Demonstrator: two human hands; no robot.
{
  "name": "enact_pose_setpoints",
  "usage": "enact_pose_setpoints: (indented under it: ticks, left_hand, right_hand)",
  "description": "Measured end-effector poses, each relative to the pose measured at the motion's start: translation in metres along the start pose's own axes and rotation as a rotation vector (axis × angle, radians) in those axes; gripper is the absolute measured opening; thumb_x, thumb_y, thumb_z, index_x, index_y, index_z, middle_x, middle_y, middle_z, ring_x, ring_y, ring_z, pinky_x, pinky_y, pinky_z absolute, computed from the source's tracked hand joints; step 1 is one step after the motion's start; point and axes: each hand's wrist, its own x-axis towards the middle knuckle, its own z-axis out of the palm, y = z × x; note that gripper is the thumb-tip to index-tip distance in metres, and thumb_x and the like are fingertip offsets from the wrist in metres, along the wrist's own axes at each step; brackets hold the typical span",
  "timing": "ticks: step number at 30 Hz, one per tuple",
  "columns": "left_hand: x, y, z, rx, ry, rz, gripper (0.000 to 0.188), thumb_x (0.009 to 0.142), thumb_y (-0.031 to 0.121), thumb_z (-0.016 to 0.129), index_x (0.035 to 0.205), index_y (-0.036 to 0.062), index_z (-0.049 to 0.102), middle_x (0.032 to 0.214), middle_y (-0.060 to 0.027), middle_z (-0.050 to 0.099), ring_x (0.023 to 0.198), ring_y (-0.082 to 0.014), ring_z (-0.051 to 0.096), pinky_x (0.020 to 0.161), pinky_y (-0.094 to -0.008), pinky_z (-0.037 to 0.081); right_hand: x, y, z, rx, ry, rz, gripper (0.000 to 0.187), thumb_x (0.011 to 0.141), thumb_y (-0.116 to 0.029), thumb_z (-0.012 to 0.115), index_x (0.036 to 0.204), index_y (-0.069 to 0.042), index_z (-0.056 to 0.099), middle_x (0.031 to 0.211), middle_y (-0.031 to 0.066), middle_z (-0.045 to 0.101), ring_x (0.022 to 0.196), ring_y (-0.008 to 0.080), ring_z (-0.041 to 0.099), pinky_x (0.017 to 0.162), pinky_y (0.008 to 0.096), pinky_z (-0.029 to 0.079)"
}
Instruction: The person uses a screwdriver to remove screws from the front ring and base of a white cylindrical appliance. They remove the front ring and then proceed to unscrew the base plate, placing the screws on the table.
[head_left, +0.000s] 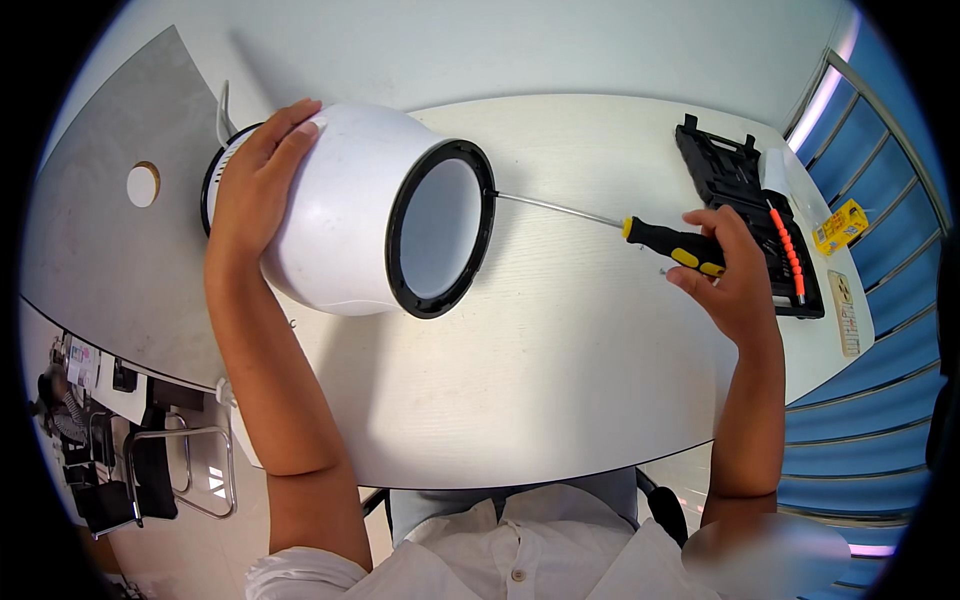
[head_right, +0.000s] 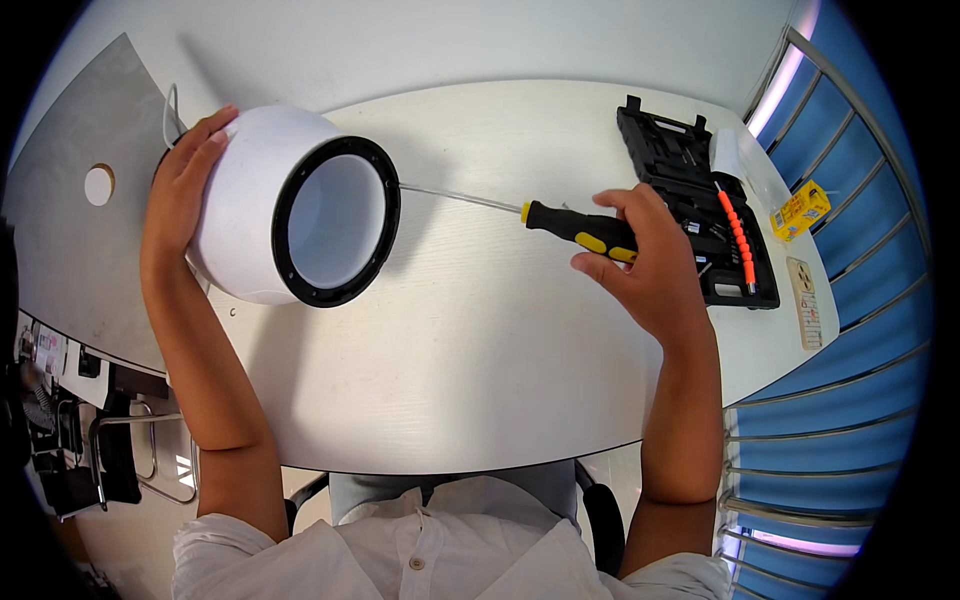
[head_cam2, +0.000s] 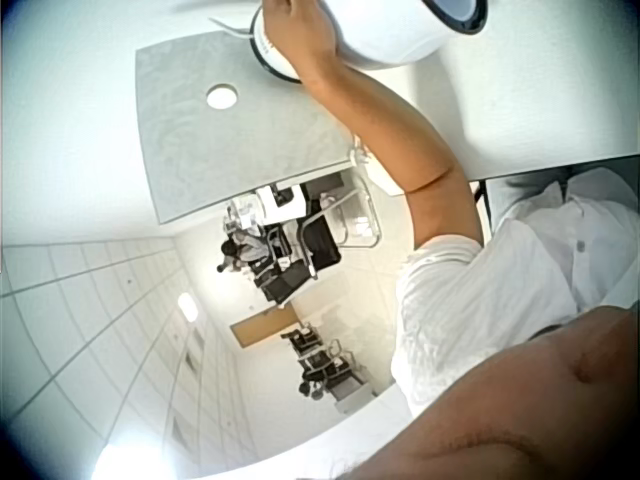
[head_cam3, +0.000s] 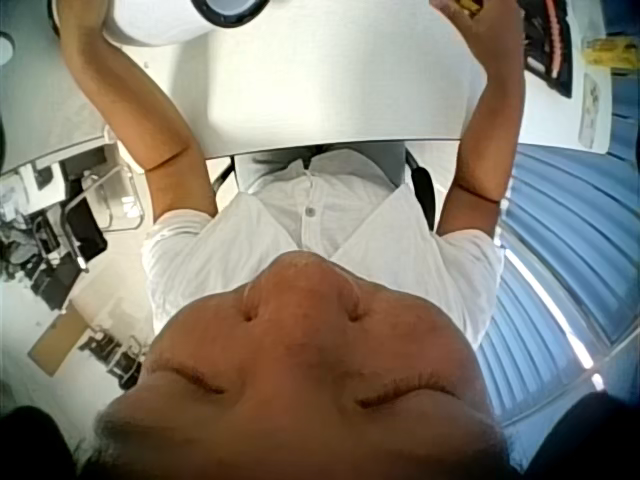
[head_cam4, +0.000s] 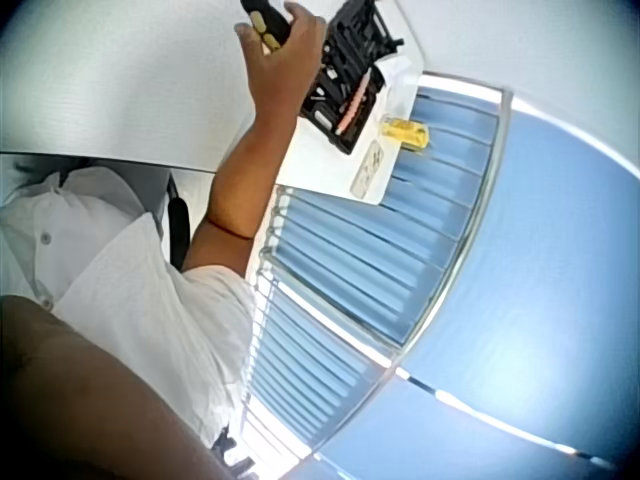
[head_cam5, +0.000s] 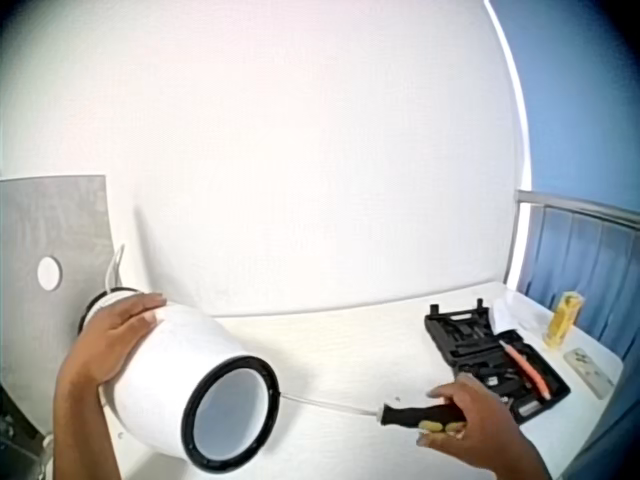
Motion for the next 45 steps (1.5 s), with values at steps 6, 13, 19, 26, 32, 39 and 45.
enact_pose_setpoints:
  ticks: [6,13,19,26,32,39,45]
  left_hand:
    - [0.0,-0.001,-0.002,0.013,0.006,0.029,0.042,0.09,0.033,0.053,0.122,0.0095,0.064,0.12,-0.0115,0.065,0.107,-0.0218,0.06,0.097,-0.0274,0.04]
    - [-0.002,0.006,-0.002,0.07,0.003,0.038,0.042,0.09,0.033,0.052,0.121,0.0079,0.064,0.128,-0.0112,0.062,0.116,-0.0247,0.058,0.101,-0.0289,0.039]
    - [-0.002,0.004,-0.004,0.073,0.0,0.045,0.042,0.089,0.032,0.052,0.121,0.0079,0.064,0.128,-0.0111,0.062,0.116,-0.0249,0.058,0.101,-0.0293,0.039]
    - [-0.002,0.003,-0.003,0.064,0.005,0.039,0.041,0.09,0.032,0.053,0.121,0.0084,0.064,0.127,-0.0108,0.062,0.116,-0.0246,0.058,0.101,-0.0295,0.039]
    - [-0.003,0.005,-0.003,0.065,0.01,0.052,0.04,0.09,0.032,0.053,0.121,0.0085,0.064,0.128,-0.0104,0.062,0.116,-0.0242,0.057,0.101,-0.0293,0.039]
    - [-0.003,0.006,-0.003,0.069,0.007,0.058,0.04,0.09,0.032,0.053,0.121,0.0087,0.064,0.128,-0.0101,0.062,0.115,-0.0244,0.058,0.101,-0.0294,0.039]
    - [-0.003,0.002,-0.005,0.078,0.004,0.059,0.04,0.09,0.032,0.053,0.121,0.0087,0.064,0.128,-0.0102,0.062,0.115,-0.0247,0.058,0.101,-0.0296,0.039]
  right_hand:
    - [0.0,0.011,-0.004,0.031,-0.106,0.02,0.024,0.091,-0.023,0.057,0.096,0.001,0.06,0.083,0.0095,0.047,0.073,0.0219,0.05,0.067,0.0313,0.042]
    - [0.002,0.017,-0.003,0.039,-0.093,-0.054,0.026,0.09,-0.026,0.061,0.094,-0.001,0.058,0.083,0.0096,0.054,0.069,0.0196,0.051,0.063,0.0308,0.042]
    - [0.0,0.012,-0.006,0.213,-0.224,0.299,0.034,0.082,-0.029,0.072,0.103,-0.008,0.057,0.084,0.0117,0.064,0.07,0.0143,0.059,0.06,0.0289,0.045]
    - [0.001,0.002,0.008,0.026,0.0,0.047,0.035,0.08,-0.018,0.074,0.11,-0.006,0.06,0.096,0.0101,0.058,0.089,0.0211,0.061,0.072,0.0302,0.049]
    - [-0.002,0.01,0.006,-0.037,-0.037,-0.038,0.031,0.079,-0.01,0.073,0.106,-0.002,0.061,0.096,0.0117,0.058,0.089,0.026,0.058,0.078,0.0325,0.048]
    - [0.0,0.003,0.007,-0.169,0.076,-0.136,0.033,0.077,-0.011,0.076,0.105,-0.002,0.062,0.095,0.0101,0.059,0.087,0.0279,0.058,0.076,0.0341,0.048]
    - [-0.001,-0.004,0.01,-0.094,0.049,-0.064,0.034,0.076,-0.014,0.076,0.104,-0.002,0.062,0.093,0.0105,0.06,0.088,0.0276,0.059,0.076,0.034,0.049]
